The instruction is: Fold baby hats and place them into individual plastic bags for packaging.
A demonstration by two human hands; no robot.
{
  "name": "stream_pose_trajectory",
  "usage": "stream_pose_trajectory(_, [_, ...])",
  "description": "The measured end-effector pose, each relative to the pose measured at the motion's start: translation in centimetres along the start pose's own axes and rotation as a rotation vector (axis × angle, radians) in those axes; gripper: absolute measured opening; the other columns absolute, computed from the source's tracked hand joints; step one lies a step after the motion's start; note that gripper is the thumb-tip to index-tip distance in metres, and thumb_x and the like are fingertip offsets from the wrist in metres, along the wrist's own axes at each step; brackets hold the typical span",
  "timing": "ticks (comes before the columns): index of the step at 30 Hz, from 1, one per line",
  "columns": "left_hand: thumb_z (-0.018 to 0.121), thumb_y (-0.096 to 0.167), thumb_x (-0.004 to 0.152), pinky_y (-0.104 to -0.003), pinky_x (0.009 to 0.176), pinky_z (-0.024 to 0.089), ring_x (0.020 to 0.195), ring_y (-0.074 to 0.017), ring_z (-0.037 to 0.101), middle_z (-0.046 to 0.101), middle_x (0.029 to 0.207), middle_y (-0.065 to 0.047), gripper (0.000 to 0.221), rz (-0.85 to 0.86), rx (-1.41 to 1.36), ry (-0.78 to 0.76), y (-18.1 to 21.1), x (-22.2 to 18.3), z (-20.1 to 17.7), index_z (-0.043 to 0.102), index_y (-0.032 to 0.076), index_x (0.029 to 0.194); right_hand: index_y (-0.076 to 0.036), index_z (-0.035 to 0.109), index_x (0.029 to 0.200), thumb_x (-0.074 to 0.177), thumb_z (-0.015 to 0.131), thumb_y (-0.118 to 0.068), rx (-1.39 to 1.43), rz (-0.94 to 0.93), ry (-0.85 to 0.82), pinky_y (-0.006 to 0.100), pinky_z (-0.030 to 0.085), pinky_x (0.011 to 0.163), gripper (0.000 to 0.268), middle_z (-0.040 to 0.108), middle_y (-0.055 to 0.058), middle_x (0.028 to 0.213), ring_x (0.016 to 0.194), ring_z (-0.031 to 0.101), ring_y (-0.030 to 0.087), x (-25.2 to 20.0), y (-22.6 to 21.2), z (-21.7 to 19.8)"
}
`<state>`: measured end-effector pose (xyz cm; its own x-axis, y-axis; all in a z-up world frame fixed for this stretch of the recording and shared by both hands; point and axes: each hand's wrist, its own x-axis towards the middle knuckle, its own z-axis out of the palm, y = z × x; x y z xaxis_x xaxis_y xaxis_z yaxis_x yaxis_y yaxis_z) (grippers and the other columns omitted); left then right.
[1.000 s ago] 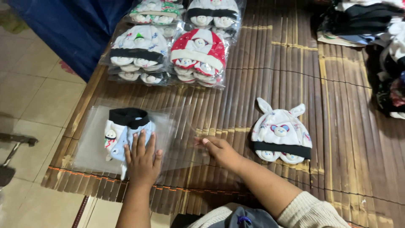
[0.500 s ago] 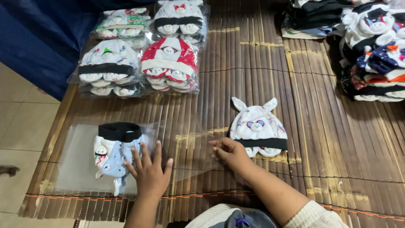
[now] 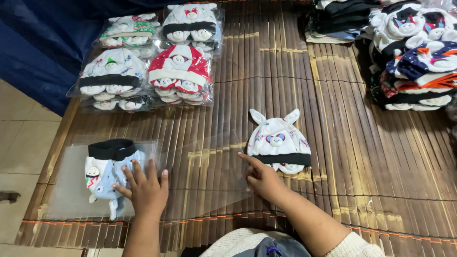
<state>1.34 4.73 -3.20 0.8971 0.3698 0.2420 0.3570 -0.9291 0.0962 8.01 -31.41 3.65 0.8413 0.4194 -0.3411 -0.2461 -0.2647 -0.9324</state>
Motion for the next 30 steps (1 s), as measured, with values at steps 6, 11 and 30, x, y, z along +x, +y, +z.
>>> stream_pose_trajectory(6, [0.035,0.065,0.097,-0.072,0.115,-0.016,0.152,-0.0452,0.01,0.014,0.167,-0.023,0.073,0.103,0.148,-0.049,7.7,-2.4,-1.7,0.03,0.025,0.158,-0.027,0.041,0.153,0.085,0.07,-0.006,-0.537,-0.129,0.116,0.04,0.058,0.072,0.077,0.078,0.009,0.094,0.078,0.076,0.025,0.0,1.9,-0.9])
stream_pose_trajectory(11, [0.035,0.062,0.097,-0.084,0.11,0.0,0.149,-0.0454,0.017,0.029,0.158,-0.02,0.068,0.311,0.095,-0.086,15.1,-4.9,-2.9,0.037,0.023,0.152,-0.03,0.043,0.152,0.091,0.068,-0.026,-0.686,-0.03,0.229,0.039,0.058,0.068,0.066,0.079,0.002,0.097,0.074,0.076,0.023,-2.4,-1.7,-1.9])
stream_pose_trajectory(30, [0.046,0.06,0.099,-0.08,0.109,0.011,0.15,-0.0568,0.016,0.027,0.157,-0.035,0.066,0.455,-0.143,-0.262,21.1,-1.2,-0.9,0.035,0.034,0.158,-0.008,0.066,0.12,0.093,0.057,-0.066,-0.781,0.323,0.576,0.054,0.057,0.094,0.065,0.069,0.018,0.117,0.119,0.067,0.038,-1.0,3.0,-11.1])
